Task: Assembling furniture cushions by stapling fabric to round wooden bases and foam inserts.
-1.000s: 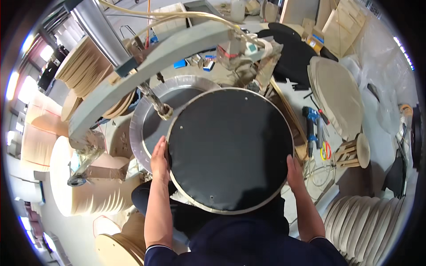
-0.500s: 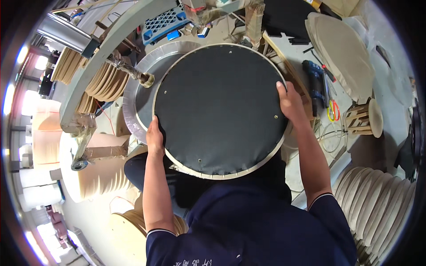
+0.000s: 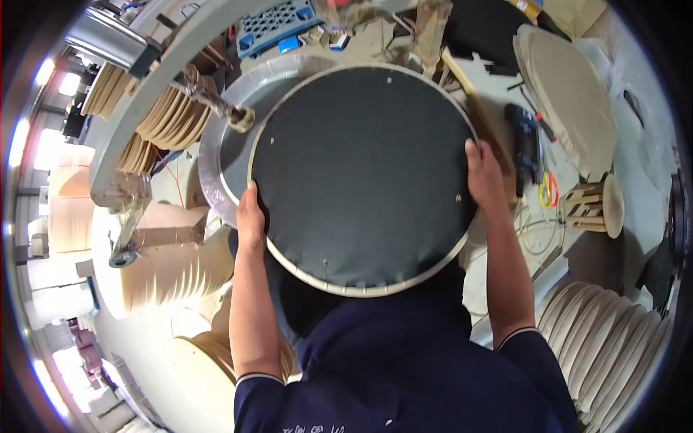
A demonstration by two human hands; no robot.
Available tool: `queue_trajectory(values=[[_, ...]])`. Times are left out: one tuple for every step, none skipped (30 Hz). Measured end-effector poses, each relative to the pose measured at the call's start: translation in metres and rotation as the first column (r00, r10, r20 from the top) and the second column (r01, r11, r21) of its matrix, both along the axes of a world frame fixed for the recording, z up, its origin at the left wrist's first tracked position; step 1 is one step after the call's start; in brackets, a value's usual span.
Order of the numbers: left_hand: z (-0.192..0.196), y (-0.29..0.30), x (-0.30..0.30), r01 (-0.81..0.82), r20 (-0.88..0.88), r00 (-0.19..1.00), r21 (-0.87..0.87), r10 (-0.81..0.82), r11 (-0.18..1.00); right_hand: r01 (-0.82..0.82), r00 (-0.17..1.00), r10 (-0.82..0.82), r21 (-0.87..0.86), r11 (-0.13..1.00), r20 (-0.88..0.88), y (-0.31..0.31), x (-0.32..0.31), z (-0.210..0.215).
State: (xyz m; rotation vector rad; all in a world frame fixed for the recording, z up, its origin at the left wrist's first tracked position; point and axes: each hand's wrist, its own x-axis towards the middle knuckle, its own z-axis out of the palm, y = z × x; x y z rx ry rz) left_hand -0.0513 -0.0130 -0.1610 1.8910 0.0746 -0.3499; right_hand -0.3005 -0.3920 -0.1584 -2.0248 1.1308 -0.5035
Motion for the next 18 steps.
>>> queue_trajectory(values=[[0.000, 0.001, -0.002, -0.014, -0.013, 1.000, -0.043, 0.014, 0.999, -0.004, 1.000, 0.004, 0.035, 0.999, -0.009, 0.003, 0.000, 0.000], [0.003, 0.002, -0.004, -0.028, -0.023, 0.999, -0.088, 0.026, 0.996, -0.009, 1.000, 0.010, 0.069, 0.998, -0.013, 0.005, 0.000, 0.002], [0.001, 0.004, -0.003, -0.014, -0.009, 1.000, -0.078, 0.013, 0.997, -0.029, 0.999, 0.026, 0.074, 0.997, 0.040, 0.007, -0.001, 0.004], [-0.001, 0.009, -0.002, 0.000, 0.004, 1.000, -0.061, 0.001, 0.998, -0.051, 0.995, 0.044, 0.083, 0.995, 0.092, 0.010, -0.002, 0.005], [-0.005, 0.008, -0.001, 0.002, -0.022, 1.000, -0.080, -0.004, 0.997, -0.045, 0.995, 0.038, 0.075, 0.996, 0.090, 0.009, -0.004, 0.003], [-0.008, 0.008, -0.001, 0.003, -0.049, 0.999, -0.094, -0.008, 0.996, -0.039, 0.995, 0.033, 0.069, 0.997, 0.090, 0.007, -0.006, 0.002], [-0.010, 0.010, -0.001, 0.007, -0.053, 0.999, -0.072, -0.011, 0.997, -0.034, 0.994, 0.026, 0.071, 0.997, 0.106, 0.006, -0.007, 0.001], [-0.012, 0.013, 0.001, 0.013, -0.056, 0.998, -0.047, -0.016, 0.999, -0.022, 0.993, 0.016, 0.053, 0.998, 0.119, 0.007, -0.004, 0.007], [-0.010, 0.009, 0.000, 0.011, -0.067, 0.998, -0.101, -0.018, 0.995, -0.011, 0.998, 0.005, 0.102, 0.995, 0.065, 0.007, -0.003, 0.013], [-0.006, 0.006, -0.003, 0.007, -0.081, 0.997, -0.150, -0.019, 0.989, 0.002, 1.000, -0.003, 0.157, 0.988, 0.010, 0.007, -0.003, 0.016], [-0.008, 0.010, -0.003, -0.015, -0.125, 0.992, -0.186, -0.009, 0.982, 0.021, 1.000, -0.019, 0.169, 0.985, -0.014, 0.004, -0.002, 0.010], [-0.011, 0.012, -0.001, -0.036, -0.171, 0.985, -0.220, -0.002, 0.975, 0.039, 0.999, -0.038, 0.154, 0.987, -0.013, 0.002, -0.003, 0.007], [-0.007, 0.010, -0.003, -0.055, -0.194, 0.981, -0.289, -0.002, 0.956, 0.037, 0.999, -0.033, 0.180, 0.983, -0.026, 0.002, -0.002, 0.008], [-0.015, 0.016, 0.000, -0.060, -0.211, 0.978, -0.315, -0.008, 0.947, 0.037, 0.999, -0.030, 0.207, 0.978, -0.038, 0.004, -0.001, 0.008], [-0.024, 0.022, 0.003, -0.066, -0.228, 0.974, -0.340, -0.014, 0.938, 0.045, 0.999, -0.044, 0.210, 0.977, -0.010, 0.004, 0.000, 0.002], [-0.023, 0.023, 0.004, -0.083, -0.252, 0.968, -0.373, -0.014, 0.924, 0.061, 0.998, -0.060, 0.200, 0.978, -0.013, 0.002, 0.000, -0.006], [-0.024, 0.021, 0.005, -0.097, -0.246, 0.969, -0.369, 0.004, 0.924, 0.045, 0.999, -0.048, 0.197, 0.979, 0.006, -0.001, -0.002, -0.014], [-0.026, 0.019, 0.006, -0.112, -0.240, 0.971, -0.365, 0.023, 0.924, 0.029, 0.999, -0.035, 0.195, 0.980, 0.024, -0.003, -0.004, -0.020]])
